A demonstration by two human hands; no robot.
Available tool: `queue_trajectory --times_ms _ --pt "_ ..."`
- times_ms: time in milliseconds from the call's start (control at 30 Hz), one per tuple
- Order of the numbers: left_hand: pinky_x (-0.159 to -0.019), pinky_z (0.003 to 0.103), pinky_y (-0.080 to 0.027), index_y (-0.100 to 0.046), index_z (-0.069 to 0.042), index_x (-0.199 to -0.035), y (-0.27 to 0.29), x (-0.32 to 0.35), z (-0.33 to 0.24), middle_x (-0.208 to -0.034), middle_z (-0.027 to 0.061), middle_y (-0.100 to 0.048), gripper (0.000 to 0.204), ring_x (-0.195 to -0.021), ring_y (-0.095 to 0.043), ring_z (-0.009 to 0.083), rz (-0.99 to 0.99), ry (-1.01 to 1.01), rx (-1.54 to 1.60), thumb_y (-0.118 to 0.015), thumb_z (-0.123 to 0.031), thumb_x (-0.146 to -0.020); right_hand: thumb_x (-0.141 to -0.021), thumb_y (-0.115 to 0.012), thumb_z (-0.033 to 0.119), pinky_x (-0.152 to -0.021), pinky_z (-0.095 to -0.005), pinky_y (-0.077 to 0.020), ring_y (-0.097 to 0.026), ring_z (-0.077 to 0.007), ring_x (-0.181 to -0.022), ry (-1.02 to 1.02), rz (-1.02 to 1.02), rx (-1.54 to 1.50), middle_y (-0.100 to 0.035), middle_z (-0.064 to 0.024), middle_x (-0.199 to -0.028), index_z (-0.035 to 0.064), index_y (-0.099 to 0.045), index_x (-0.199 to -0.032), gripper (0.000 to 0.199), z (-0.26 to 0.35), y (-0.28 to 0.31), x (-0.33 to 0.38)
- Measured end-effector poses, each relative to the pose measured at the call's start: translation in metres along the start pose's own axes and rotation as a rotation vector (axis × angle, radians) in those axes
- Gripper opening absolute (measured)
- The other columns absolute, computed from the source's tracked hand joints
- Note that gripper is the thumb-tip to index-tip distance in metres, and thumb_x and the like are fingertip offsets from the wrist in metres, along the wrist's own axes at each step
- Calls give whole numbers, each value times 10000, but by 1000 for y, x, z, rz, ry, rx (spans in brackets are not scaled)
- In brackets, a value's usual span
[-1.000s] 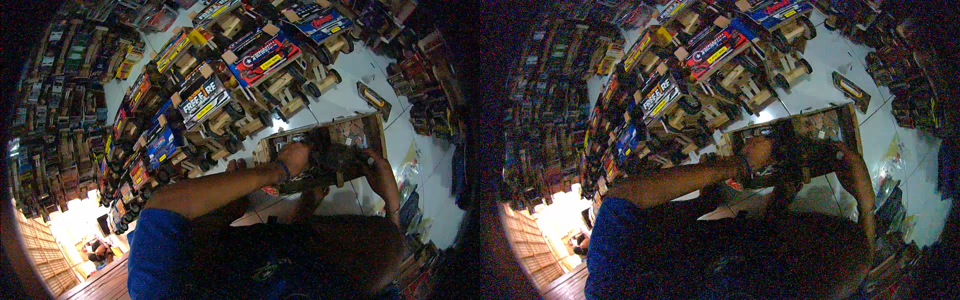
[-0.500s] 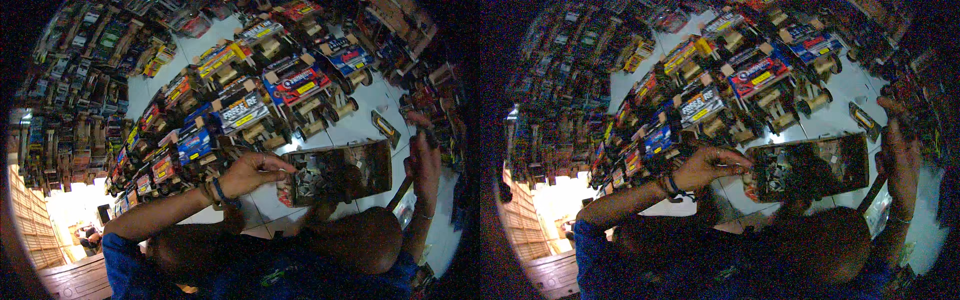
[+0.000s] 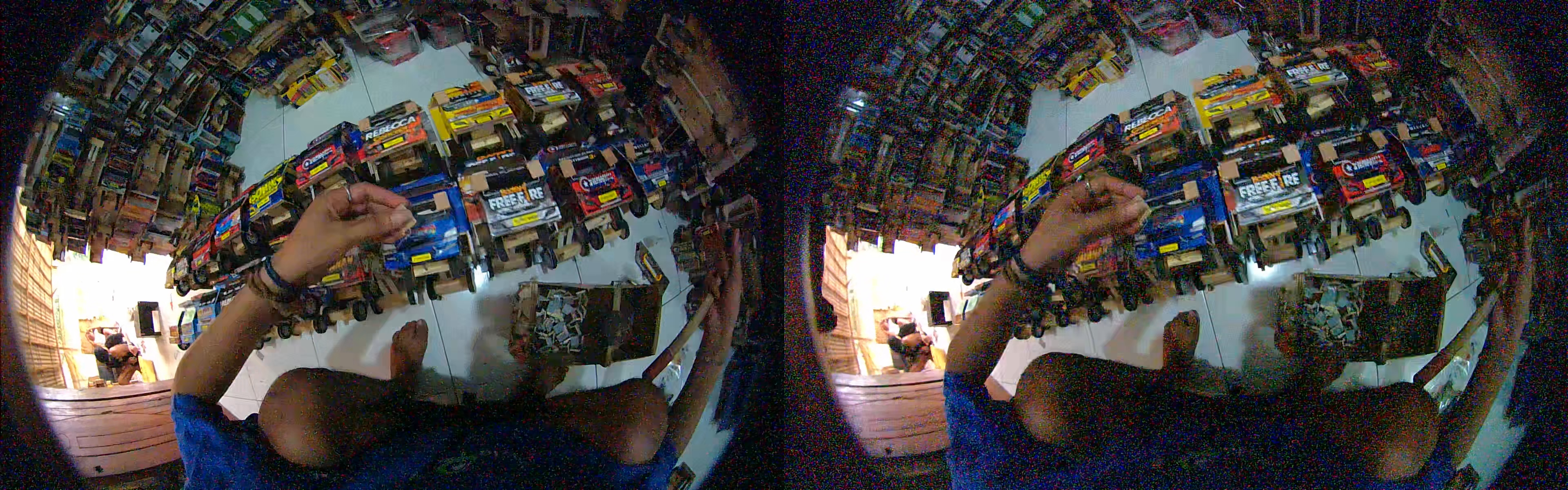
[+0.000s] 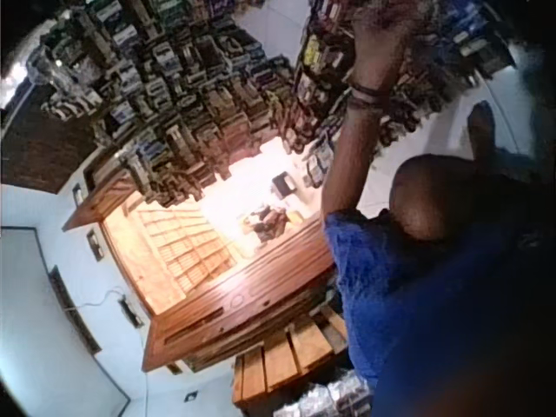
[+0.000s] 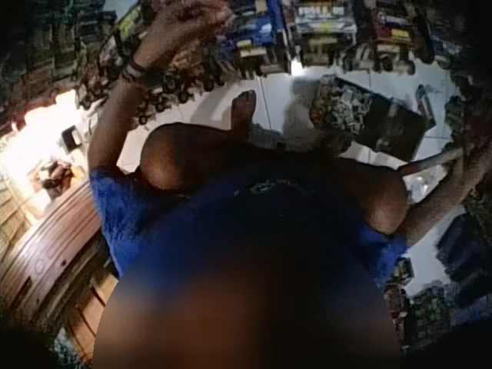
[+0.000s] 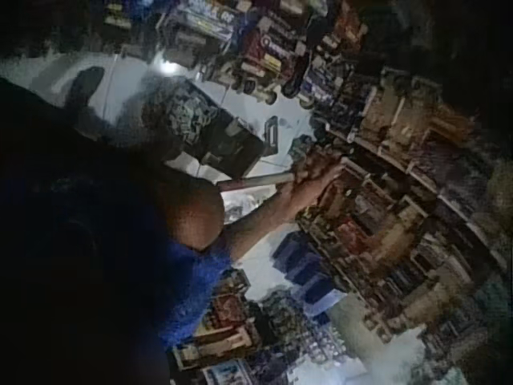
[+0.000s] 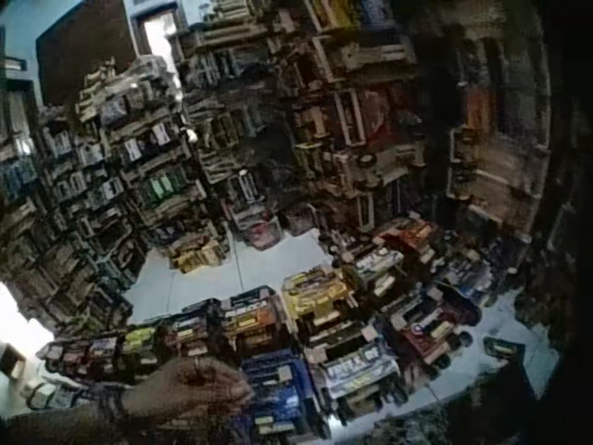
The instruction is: The person sits on the floor and uses a small hammer to drive nails into the tops of multiple toy truck boxes arranged in rows. They repeatedly pick up nails from a wooden box and hammer them into each truck one at a time.
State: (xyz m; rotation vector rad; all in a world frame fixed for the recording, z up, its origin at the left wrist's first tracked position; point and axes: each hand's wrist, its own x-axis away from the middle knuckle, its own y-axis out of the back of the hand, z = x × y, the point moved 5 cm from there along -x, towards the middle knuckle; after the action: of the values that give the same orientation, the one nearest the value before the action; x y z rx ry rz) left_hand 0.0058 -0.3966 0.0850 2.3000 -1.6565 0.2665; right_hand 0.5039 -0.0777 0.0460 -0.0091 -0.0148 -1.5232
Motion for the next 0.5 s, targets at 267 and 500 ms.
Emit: queue_trajectory --times_ms 267,500 --pt "-800 257 -543 -680 -18 -1157 30 -52 12 -989 42 -706 290 -874 -647 100 302 13 -138 -678 -230 -958 -1028 -525 340 -384 -176 -288 -326 -4 -462 -400 -212 -121 -570 43 -881 170 -367 -1516 541 -17 -44 130" --pt "-814 252 -528 -716 -43 -1153 88 -31 35 -1016 25 -727 312 -907 -649 85 421 67 -274 -705 -269 -938 -1016 -559 283 -515 -227 -456 -571 -129 -674 -272 134 128 -625 -60 -951 212 -335 -1532 566 19 -109 181"
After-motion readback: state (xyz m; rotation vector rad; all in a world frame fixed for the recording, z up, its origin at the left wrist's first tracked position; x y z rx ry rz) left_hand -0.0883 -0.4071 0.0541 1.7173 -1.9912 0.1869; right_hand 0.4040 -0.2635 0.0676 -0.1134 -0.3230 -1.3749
